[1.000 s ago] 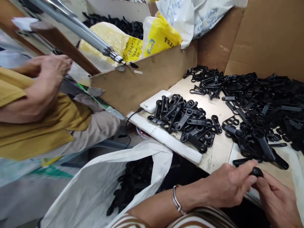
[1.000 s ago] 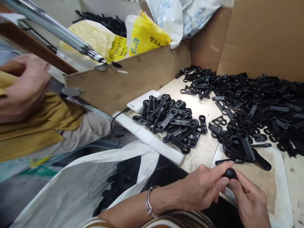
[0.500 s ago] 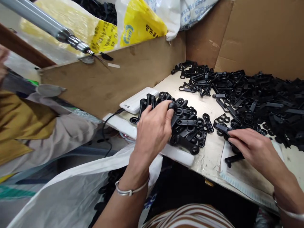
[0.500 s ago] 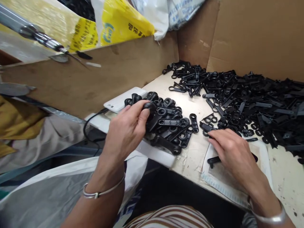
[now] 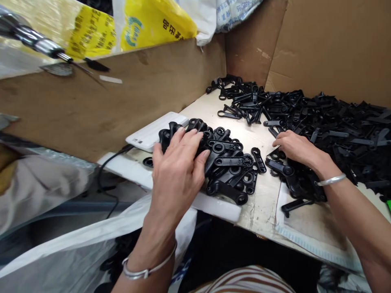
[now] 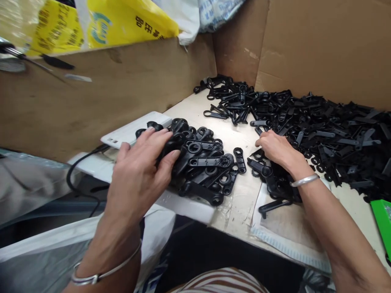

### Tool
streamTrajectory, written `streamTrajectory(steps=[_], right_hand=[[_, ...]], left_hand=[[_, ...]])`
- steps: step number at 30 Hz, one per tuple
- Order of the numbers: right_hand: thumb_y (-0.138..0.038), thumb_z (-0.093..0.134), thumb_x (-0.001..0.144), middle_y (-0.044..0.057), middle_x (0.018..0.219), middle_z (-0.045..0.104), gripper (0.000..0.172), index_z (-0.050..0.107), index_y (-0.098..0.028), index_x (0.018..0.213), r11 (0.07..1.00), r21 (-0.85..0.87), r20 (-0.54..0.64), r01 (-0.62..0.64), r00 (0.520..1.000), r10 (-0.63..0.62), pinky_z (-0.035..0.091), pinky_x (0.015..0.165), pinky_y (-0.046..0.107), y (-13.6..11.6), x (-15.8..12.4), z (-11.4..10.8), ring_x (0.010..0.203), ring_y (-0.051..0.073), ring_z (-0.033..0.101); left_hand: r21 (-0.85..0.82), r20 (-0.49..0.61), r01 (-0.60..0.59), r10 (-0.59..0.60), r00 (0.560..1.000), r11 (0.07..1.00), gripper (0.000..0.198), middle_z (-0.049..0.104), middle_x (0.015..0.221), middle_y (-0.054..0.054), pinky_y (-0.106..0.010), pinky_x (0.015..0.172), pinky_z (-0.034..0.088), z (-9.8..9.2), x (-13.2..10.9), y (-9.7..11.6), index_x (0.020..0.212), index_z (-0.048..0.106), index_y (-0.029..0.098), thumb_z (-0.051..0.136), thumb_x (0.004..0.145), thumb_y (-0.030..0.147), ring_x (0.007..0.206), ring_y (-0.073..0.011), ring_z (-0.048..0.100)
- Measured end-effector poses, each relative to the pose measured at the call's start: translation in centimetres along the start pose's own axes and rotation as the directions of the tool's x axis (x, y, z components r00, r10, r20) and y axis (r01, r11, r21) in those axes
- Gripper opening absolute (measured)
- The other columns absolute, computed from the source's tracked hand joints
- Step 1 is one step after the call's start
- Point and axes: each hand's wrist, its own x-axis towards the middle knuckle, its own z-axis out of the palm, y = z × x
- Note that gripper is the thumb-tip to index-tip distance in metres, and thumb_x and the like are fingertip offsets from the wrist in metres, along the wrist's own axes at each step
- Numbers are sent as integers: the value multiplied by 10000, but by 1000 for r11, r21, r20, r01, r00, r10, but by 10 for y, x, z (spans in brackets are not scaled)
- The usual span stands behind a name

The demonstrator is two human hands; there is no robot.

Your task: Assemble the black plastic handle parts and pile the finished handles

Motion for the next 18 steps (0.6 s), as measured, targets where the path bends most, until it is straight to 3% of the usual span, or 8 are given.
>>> streamTrajectory(steps=[5,8,10,12,18], right_hand=[[-331,488,957,32,973,725,257,726,-251,1015,972,220,151,87,981,-122,463,760,275,-11,-21,-26,880,188,653],[-484,558,914,45,1060,717,337,680,-271,1144,970,233,203,72,972,-121,489,792,312,-24,-45,-32,977,235,656],[-467,588,901,73,1134,698,369,653,-258,1198,981,190,175,31,982,-65,502,817,343,-31,-60,-28,1049,266,642],[-364,577,922,76,1127,702,283,667,-243,1162,983,184,137,4,990,-30,512,831,350,-33,-72,-21,1040,256,649],[-270,575,916,61,1147,708,273,669,-223,1168,925,379,-133,41,991,10,516,941,348,-16,-99,-9,1049,212,661]], left_hand=[[-5,-59,-148,148,987,989,251,622,1345,-116,-580,1169,236,4,-12,5,1161,623,226,478,956,245,1370,-292,461],[-8,-61,-215,214,975,977,204,631,1332,-120,-583,1171,242,9,-15,10,1104,634,220,503,949,215,1368,-297,464],[-12,-57,-261,260,964,965,190,636,1323,-124,-585,1175,243,11,-16,16,1089,634,214,509,946,198,1365,-300,466],[-17,-56,-310,308,950,951,184,641,1314,-130,-585,1173,256,12,-17,22,1084,628,205,514,942,177,1367,-303,463],[-77,-67,-472,468,881,878,202,642,1302,-154,-561,1149,332,14,-24,49,1111,583,163,534,922,110,1371,-301,457]])
